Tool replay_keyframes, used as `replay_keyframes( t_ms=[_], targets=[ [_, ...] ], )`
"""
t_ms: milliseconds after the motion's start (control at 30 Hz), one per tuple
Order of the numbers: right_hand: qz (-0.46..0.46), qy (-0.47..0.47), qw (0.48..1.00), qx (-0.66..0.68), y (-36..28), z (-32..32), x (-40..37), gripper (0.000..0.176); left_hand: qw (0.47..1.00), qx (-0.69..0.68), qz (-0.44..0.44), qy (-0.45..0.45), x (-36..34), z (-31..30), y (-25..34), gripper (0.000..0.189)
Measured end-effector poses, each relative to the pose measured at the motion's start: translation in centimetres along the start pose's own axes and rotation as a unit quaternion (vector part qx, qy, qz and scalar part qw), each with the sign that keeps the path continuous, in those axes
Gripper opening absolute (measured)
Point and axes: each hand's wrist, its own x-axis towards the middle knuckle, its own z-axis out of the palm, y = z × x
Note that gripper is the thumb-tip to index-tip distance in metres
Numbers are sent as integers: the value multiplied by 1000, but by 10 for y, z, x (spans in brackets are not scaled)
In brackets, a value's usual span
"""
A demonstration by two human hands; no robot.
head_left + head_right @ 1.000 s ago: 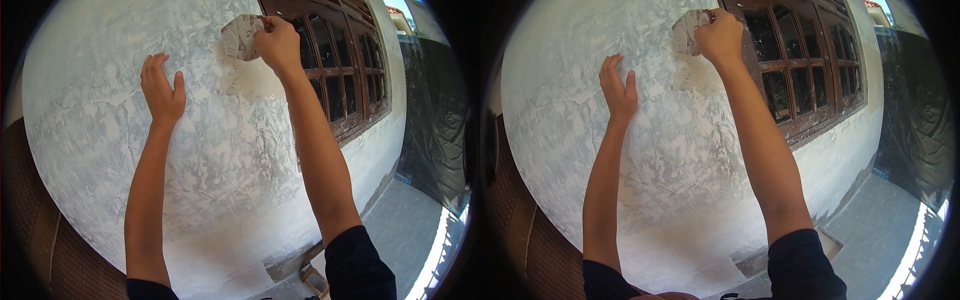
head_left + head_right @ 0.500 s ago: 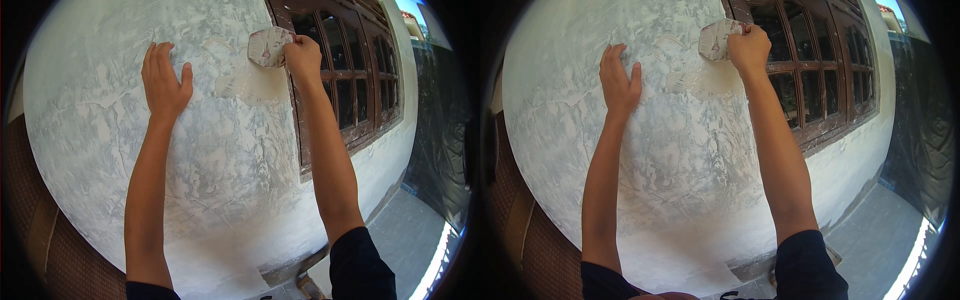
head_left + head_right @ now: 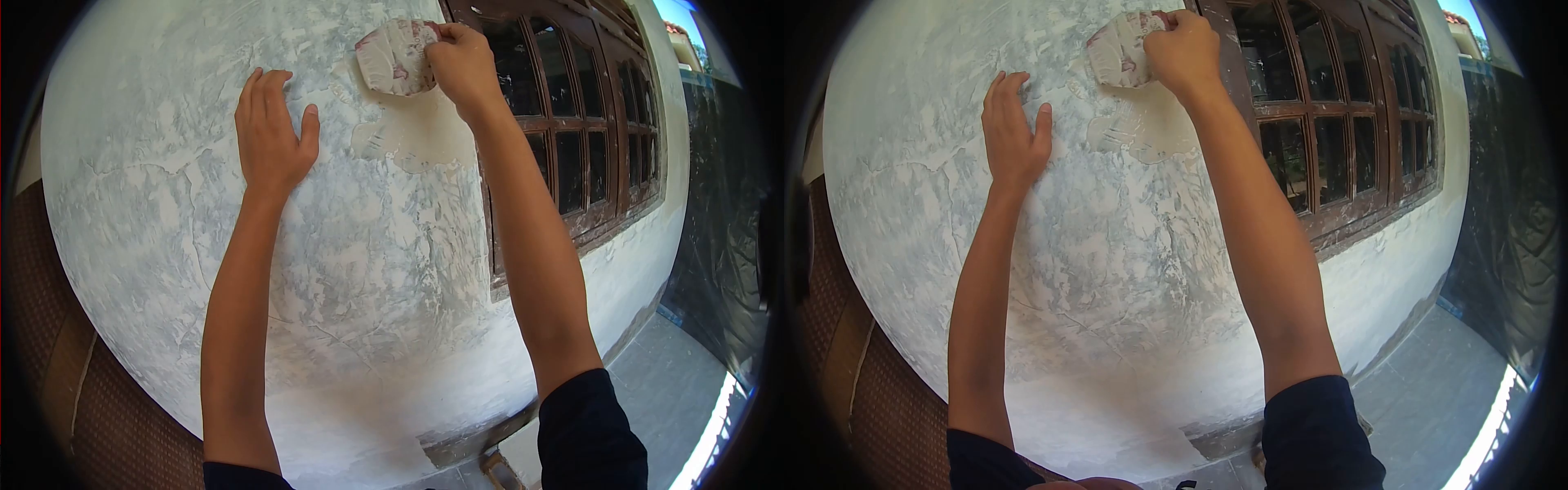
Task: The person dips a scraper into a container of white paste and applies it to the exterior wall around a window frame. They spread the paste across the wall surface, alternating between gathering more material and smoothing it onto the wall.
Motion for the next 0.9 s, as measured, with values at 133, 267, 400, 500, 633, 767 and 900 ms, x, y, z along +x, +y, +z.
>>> replay_keyframes(
  t_ms=[133,267,400,500,633,767,900],
  targets=[
    [15,-19,998,-60,2,-2,-6,37,1000,0,-8,2,-1,-1,-3,47],
    [13,54,997,-50,5,-26,-11,37,1000,10,3,-2,1,0,1,47],
    [-45,-12,999,-14,2,4,-9,39,1000,8,1,-6,1,0,-1,46],
    [-34,-53,995,-82,4,-3,-2,39,1000,8,-1,-8,0,1,-1,46],
    [24,32,998,-47,-3,-22,3,40,1000,14,4,-15,0,0,2,46],
    [-40,-125,990,51,2,5,17,39,1000,9,4,-9,-1,0,1,46],
    [-57,-70,982,-169,-16,-6,31,41,1000,8,6,-10,-1,-1,1,45]
  ],
)
